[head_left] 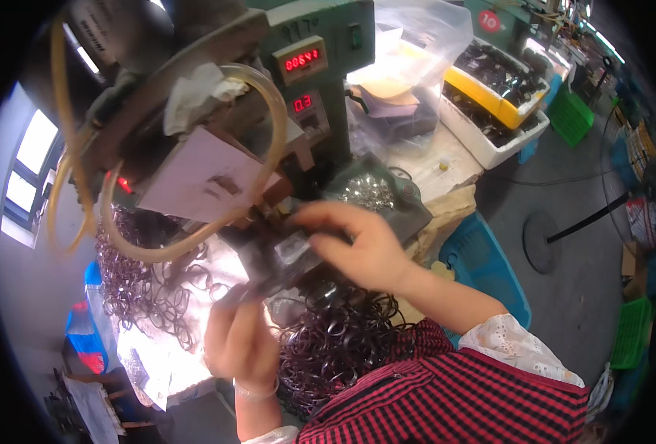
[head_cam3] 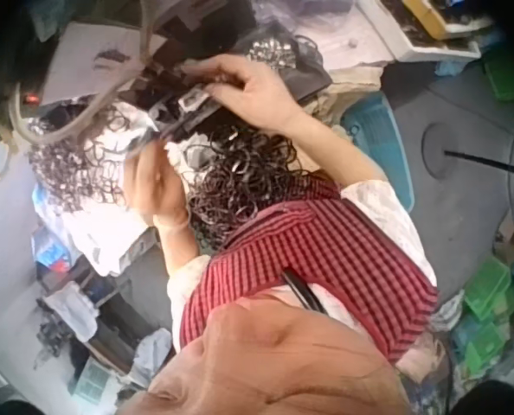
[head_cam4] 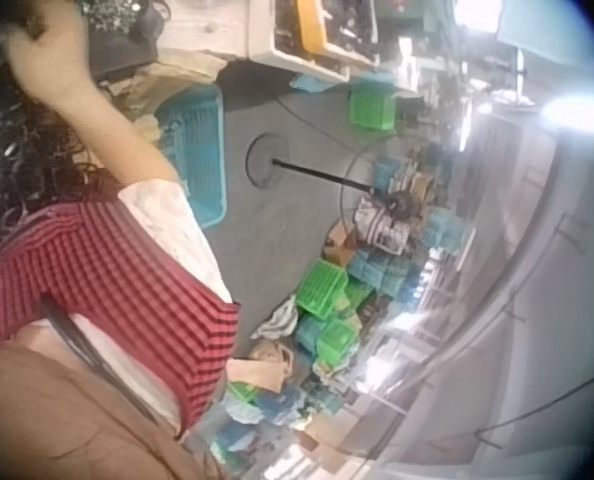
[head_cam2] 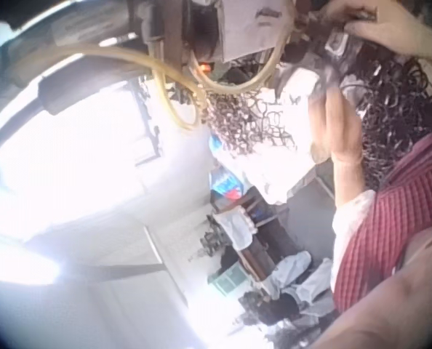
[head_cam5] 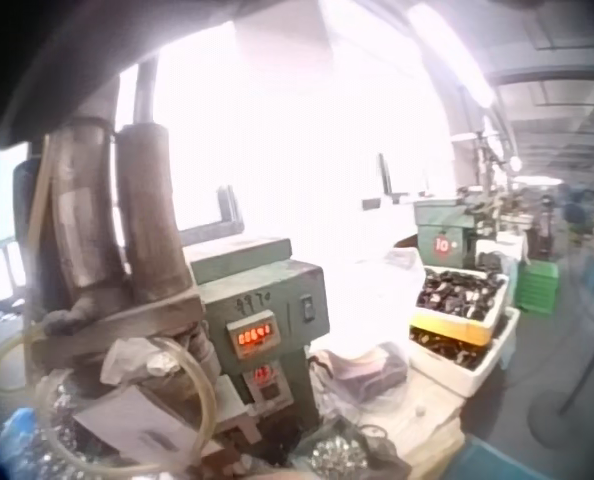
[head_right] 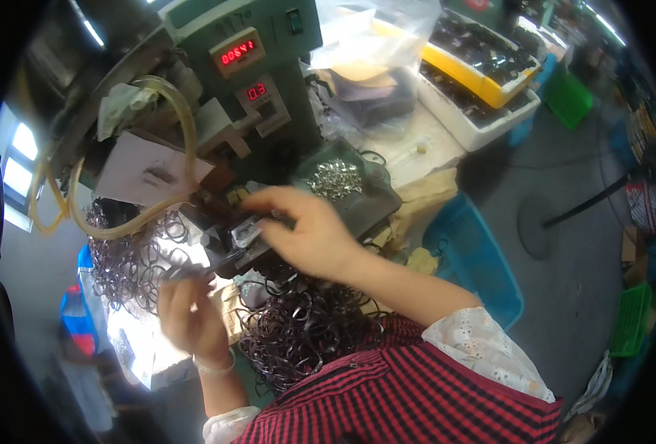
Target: The person repeatedly picks up small metal rings and beads, places them into a press machine, and removes the assembled hair accessories. The person handles the components one at a time and deposits the finished items into a pile on the table.
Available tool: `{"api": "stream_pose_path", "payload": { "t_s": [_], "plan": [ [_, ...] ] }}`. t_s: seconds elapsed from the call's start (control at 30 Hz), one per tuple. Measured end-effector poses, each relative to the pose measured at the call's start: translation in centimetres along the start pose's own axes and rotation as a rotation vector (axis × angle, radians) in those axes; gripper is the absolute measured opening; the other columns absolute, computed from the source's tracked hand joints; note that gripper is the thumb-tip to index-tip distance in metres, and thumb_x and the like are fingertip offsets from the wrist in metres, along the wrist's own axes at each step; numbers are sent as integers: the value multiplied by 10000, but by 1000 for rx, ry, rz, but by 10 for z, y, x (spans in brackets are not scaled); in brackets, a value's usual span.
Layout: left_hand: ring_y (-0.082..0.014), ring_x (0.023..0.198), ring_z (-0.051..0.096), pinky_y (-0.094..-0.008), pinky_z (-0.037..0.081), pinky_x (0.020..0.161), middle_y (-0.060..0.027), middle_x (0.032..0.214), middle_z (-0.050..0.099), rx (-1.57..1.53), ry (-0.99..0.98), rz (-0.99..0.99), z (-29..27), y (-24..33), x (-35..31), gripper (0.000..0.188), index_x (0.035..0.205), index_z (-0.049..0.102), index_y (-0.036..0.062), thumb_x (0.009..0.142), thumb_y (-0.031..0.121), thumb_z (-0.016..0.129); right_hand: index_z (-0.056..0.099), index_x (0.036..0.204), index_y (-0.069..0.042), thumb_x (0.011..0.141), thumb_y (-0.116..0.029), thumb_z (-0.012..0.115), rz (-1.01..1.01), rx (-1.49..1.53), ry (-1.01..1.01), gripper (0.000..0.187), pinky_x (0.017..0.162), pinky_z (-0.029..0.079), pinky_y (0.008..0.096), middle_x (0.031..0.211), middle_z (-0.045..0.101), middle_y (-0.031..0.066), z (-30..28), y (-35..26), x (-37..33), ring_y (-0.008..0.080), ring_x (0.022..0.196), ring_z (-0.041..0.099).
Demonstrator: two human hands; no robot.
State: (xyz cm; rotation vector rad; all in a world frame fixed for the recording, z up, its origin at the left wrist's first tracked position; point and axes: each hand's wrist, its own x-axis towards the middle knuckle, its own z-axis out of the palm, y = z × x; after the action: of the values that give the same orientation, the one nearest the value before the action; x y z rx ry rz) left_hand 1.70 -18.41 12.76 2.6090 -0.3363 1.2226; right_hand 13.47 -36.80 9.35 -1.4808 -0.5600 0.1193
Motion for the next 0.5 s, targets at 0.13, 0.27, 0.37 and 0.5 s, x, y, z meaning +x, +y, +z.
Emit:
{"api": "stream_pose_path", "payload": {
  "t_s": [0.13,0.27,0.37,0.5],
  "plan": [
    [-243,707,648,-321,508,624,-134,822,657,-192,67,-4,28,-3,12,283,1031,683,-6,795,-158,643,708,983,-74,747,-93,758,-120,-1142,281,242,1041,457,479,1303,612,191,-55,79,6,408,1245,547],
    [-235,687,642,-315,502,632,-129,820,659,-204,33,29,41,-10,12,266,1015,703,-5,795,-142,644,720,896,-87,744,-139,763,-236,-1074,282,167,983,504,449,1263,644,148,-79,106,-4,348,1273,549],
    [-228,680,641,-309,493,622,-114,801,666,-209,20,37,41,-9,17,265,1013,710,3,797,-133,641,704,842,-90,754,-147,755,-231,-1020,314,117,913,528,441,1220,661,109,-79,106,8,336,1212,576],
    [-247,696,656,-313,501,636,-131,826,676,-213,-7,27,41,-11,20,286,1049,705,4,804,-128,642,668,794,-99,765,-147,730,-227,-1060,310,84,756,534,441,1016,655,69,-53,114,36,321,1016,616]
  ]
}}
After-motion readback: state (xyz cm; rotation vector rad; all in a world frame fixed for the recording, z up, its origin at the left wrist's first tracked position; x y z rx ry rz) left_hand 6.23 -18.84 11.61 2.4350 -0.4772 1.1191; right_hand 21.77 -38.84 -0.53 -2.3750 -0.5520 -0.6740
